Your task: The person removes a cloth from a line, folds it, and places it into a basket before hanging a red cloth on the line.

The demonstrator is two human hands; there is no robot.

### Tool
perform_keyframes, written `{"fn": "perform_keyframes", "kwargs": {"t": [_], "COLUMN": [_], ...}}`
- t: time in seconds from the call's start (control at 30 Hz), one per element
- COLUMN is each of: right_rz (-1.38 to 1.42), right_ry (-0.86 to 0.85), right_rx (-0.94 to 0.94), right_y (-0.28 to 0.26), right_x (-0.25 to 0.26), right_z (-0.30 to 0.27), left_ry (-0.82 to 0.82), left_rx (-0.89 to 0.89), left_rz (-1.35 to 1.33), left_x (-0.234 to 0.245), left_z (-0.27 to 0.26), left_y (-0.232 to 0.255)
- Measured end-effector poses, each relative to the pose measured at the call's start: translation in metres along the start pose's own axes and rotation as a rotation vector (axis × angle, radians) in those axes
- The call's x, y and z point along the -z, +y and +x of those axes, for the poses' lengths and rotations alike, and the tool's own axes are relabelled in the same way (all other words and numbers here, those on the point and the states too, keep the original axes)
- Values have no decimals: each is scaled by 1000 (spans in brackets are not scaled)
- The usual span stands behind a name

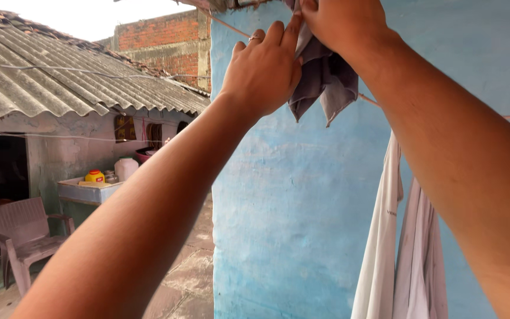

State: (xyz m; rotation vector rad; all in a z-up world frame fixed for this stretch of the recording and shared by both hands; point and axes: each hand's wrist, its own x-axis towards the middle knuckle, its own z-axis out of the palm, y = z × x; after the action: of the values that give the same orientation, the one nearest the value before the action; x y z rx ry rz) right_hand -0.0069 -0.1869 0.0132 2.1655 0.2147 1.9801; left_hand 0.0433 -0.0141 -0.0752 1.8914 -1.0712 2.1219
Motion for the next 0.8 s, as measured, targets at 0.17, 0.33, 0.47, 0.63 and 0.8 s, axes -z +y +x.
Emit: {"fn": "perform_keyframes", "kwargs": {"t": [0.17, 0.33, 0.47, 0.63, 0.8], "right_rz": [-41, 89, -97, 27, 104], "right_ry": [192, 52, 189, 174, 165], "right_rx": [314, 173, 291, 360, 366], "right_y": [-3, -9, -14, -19, -11], "right_x": [9, 15, 22, 37, 56], "right_z": [-56, -66, -72, -93, -134], "left_ry": [23, -6, 22, 65, 79], "left_rx": [-193, -249, -270, -298, -351], "left_rz": [44, 8, 9, -13, -36], "left_x": [24, 43, 48, 46, 43], "left_z": [-44, -57, -55, -58, -77], "left_y": [-3, -7, -7, -1, 11]}}
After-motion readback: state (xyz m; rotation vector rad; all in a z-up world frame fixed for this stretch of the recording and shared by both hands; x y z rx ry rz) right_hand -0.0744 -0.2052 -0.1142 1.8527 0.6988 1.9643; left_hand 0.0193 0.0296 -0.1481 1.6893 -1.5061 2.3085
